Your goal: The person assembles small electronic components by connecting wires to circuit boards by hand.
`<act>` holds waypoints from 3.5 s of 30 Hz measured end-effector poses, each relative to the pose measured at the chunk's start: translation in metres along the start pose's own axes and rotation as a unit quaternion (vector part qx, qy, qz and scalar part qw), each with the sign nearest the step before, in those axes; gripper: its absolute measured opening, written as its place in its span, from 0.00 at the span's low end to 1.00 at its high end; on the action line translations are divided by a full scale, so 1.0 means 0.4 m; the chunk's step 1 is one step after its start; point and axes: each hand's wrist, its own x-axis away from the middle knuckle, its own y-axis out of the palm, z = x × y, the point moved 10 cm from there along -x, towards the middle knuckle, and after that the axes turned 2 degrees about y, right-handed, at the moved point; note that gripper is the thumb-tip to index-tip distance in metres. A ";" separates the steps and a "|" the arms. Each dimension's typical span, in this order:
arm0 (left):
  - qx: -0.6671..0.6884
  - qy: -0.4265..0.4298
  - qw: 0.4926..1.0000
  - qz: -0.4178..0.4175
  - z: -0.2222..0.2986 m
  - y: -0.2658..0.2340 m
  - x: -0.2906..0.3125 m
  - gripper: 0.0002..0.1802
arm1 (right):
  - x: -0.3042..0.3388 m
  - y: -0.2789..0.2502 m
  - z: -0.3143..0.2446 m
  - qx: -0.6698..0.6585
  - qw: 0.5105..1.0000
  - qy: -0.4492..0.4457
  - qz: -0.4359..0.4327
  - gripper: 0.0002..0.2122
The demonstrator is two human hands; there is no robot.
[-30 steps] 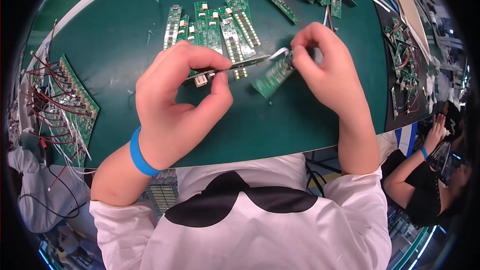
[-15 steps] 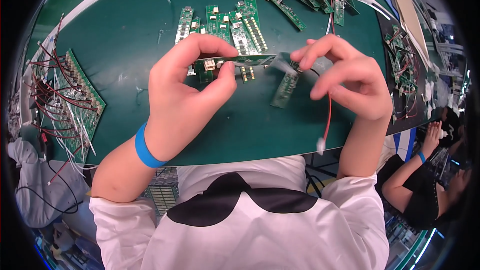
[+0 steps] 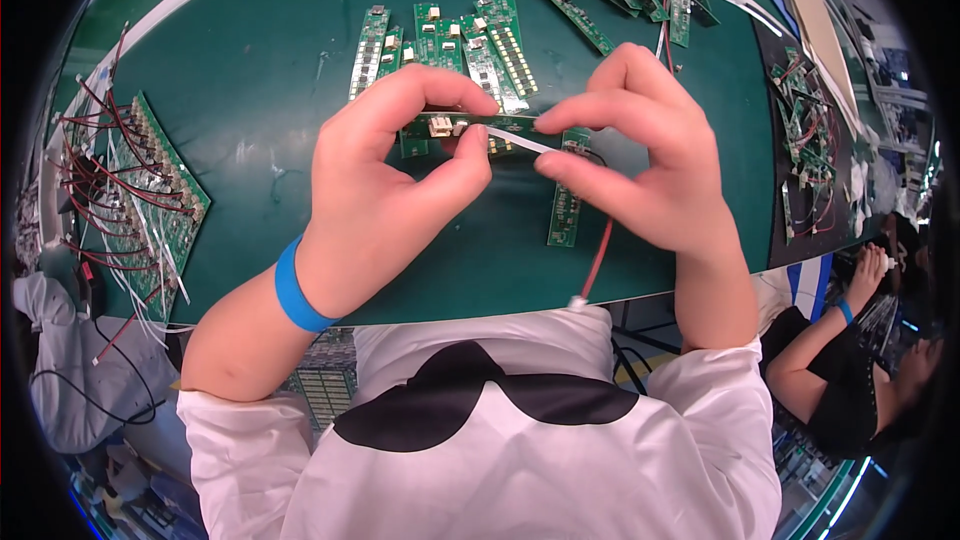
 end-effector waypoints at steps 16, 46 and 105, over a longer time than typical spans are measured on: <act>0.020 -0.069 0.997 -0.020 -0.040 0.029 0.012 0.09 | 0.027 0.030 0.026 -0.007 0.991 0.120 0.056 0.04; 0.336 -0.322 0.881 -0.082 -0.121 0.130 0.059 0.17 | 0.053 0.008 0.059 0.054 0.984 0.142 0.090 0.03; 0.339 -0.281 0.897 -0.045 -0.103 0.052 0.023 0.17 | 0.038 0.041 0.047 -0.082 0.972 -0.002 -0.219 0.08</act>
